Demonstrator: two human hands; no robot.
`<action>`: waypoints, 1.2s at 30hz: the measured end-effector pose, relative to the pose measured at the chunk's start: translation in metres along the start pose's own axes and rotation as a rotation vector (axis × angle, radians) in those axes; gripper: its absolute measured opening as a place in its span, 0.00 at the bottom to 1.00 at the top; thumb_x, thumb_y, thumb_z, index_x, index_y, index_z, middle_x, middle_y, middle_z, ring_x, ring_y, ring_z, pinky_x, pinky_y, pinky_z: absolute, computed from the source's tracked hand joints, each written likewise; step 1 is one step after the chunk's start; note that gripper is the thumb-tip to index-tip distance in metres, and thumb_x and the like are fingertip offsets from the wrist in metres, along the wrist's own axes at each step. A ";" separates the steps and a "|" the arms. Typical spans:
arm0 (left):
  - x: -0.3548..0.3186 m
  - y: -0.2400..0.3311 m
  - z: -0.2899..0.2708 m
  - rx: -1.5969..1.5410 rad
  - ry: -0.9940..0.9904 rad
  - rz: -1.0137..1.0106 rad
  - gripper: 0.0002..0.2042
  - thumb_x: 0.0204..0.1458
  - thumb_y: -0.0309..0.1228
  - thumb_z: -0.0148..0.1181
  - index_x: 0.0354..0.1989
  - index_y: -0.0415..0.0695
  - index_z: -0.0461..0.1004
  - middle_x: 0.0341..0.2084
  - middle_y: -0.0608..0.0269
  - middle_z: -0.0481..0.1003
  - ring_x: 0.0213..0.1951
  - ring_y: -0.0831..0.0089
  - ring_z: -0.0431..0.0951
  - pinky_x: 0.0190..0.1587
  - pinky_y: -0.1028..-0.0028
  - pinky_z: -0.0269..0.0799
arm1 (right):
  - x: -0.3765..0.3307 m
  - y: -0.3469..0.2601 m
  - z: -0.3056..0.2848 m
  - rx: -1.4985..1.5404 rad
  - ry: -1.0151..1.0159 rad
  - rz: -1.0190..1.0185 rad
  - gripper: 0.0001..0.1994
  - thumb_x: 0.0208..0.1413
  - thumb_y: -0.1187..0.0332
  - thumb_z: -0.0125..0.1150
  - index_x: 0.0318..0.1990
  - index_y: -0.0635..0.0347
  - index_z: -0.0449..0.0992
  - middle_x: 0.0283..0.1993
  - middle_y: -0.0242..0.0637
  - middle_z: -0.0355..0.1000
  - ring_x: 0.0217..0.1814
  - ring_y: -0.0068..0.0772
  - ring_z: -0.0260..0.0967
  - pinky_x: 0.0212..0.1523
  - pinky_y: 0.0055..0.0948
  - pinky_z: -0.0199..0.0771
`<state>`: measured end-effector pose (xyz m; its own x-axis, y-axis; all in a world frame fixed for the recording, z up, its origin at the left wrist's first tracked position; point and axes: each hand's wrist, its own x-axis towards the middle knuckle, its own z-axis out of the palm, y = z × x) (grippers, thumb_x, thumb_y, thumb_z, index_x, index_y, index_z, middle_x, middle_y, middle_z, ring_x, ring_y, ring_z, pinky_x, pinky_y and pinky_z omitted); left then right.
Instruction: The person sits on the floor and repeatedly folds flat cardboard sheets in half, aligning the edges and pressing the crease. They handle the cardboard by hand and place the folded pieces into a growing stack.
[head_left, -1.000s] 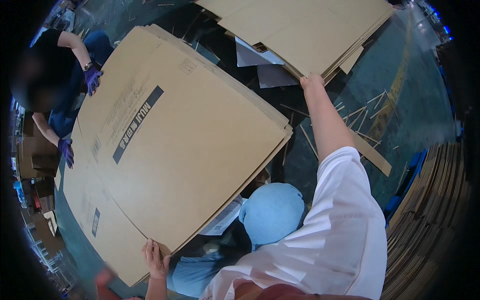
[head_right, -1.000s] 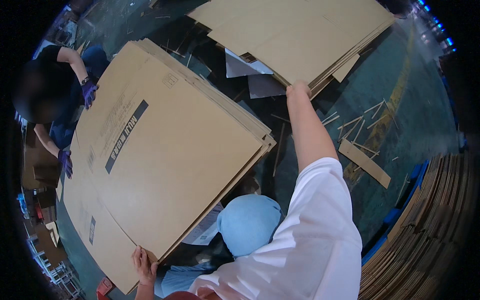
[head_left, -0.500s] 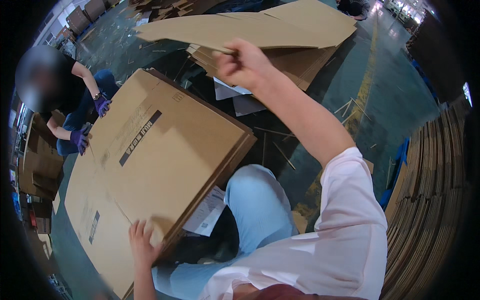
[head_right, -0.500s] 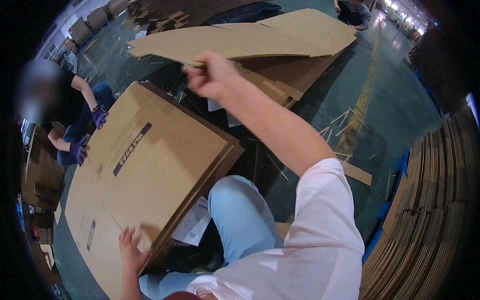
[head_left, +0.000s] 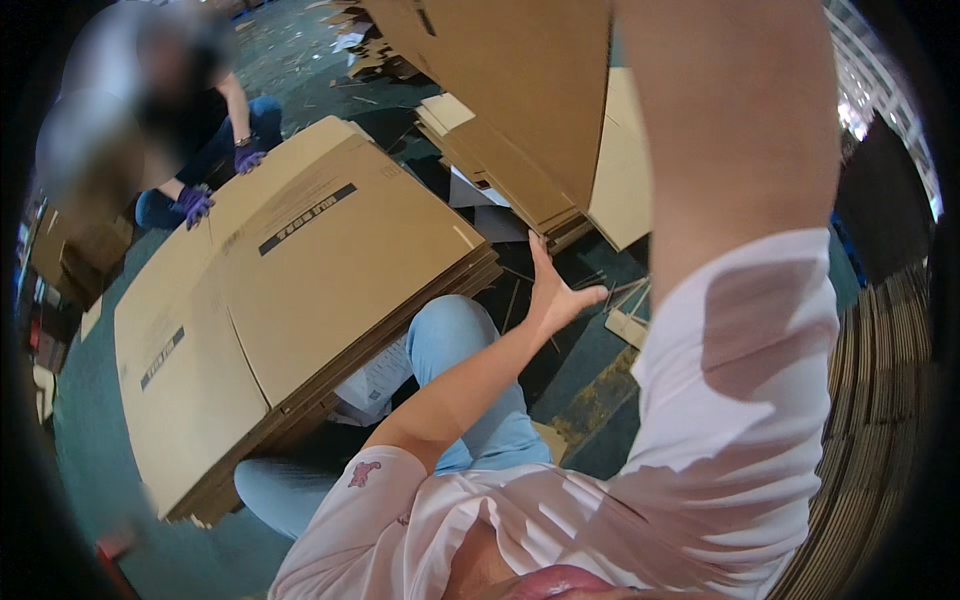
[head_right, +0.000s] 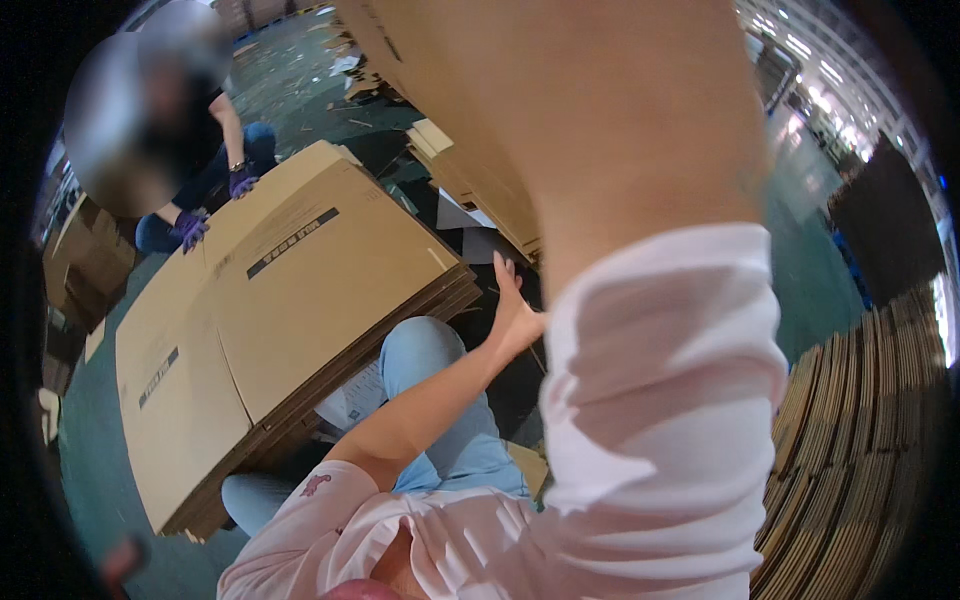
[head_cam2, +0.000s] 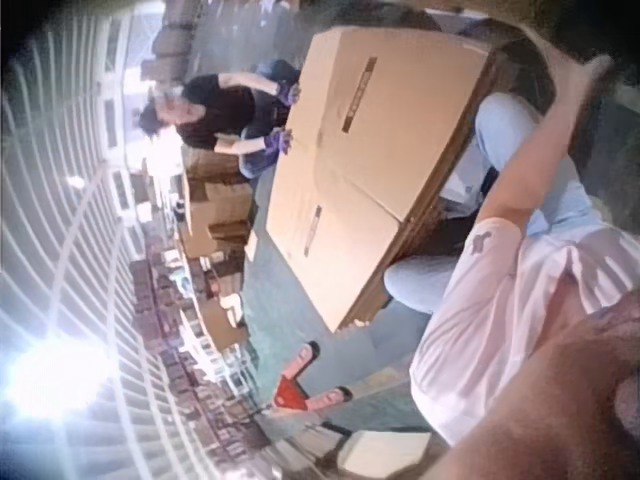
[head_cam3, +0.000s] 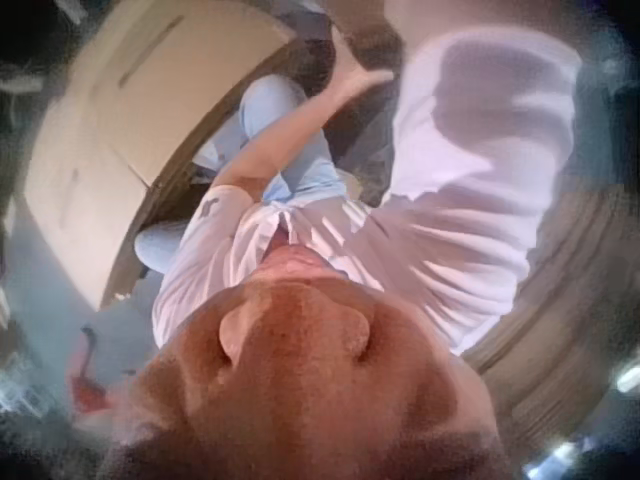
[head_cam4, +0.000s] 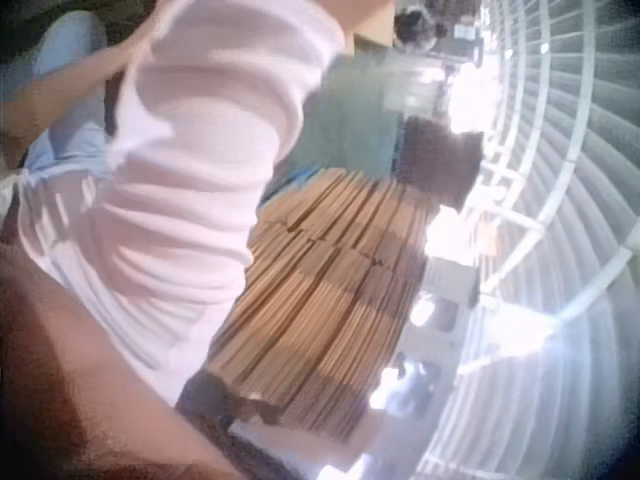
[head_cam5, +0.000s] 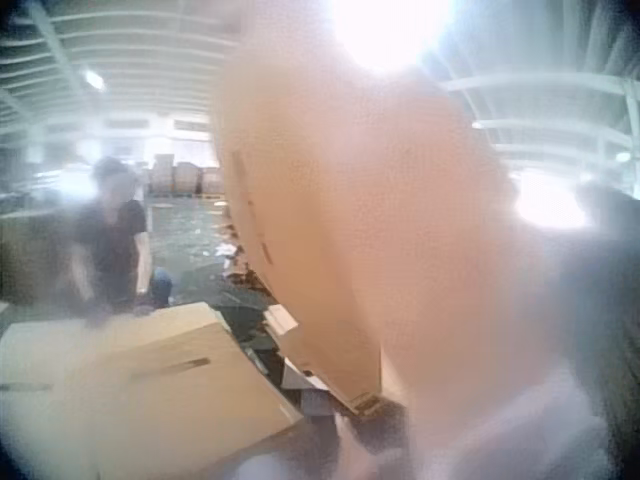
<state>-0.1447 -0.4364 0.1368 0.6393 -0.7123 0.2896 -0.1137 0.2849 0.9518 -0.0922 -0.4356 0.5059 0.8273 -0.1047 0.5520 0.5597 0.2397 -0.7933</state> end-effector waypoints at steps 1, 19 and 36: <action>-0.001 -0.003 0.000 0.069 0.010 -0.042 0.68 0.27 0.39 0.76 0.64 0.38 0.18 0.66 0.42 0.36 0.67 0.56 0.41 0.67 0.66 0.39 | 0.006 -0.011 -0.027 -0.148 0.085 -0.058 0.20 0.53 0.56 0.51 0.44 0.67 0.68 0.41 0.46 0.71 0.40 0.34 0.69 0.39 0.33 0.69; 0.018 -0.089 -0.026 0.007 0.214 -0.087 0.13 0.45 0.22 0.59 0.40 0.34 0.70 0.36 0.56 0.76 0.40 0.70 0.76 0.41 0.71 0.73 | -0.314 0.295 -0.361 -0.338 1.206 0.833 0.37 0.44 0.52 0.66 0.60 0.61 0.61 0.63 0.45 0.56 0.64 0.45 0.54 0.56 0.49 0.60; -0.110 0.191 -0.221 -0.573 0.104 0.014 0.17 0.48 0.25 0.53 0.47 0.30 0.69 0.45 0.46 0.72 0.48 0.50 0.73 0.54 0.51 0.66 | -0.206 0.178 -0.164 0.284 0.914 0.034 0.19 0.44 0.76 0.61 0.47 0.62 0.70 0.45 0.38 0.70 0.46 0.38 0.71 0.46 0.35 0.76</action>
<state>-0.0690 -0.1619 0.2646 0.7153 -0.6476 0.2627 0.2887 0.6161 0.7328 -0.1551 -0.5295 0.2083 0.6285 -0.7776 0.0200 0.6010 0.4691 -0.6471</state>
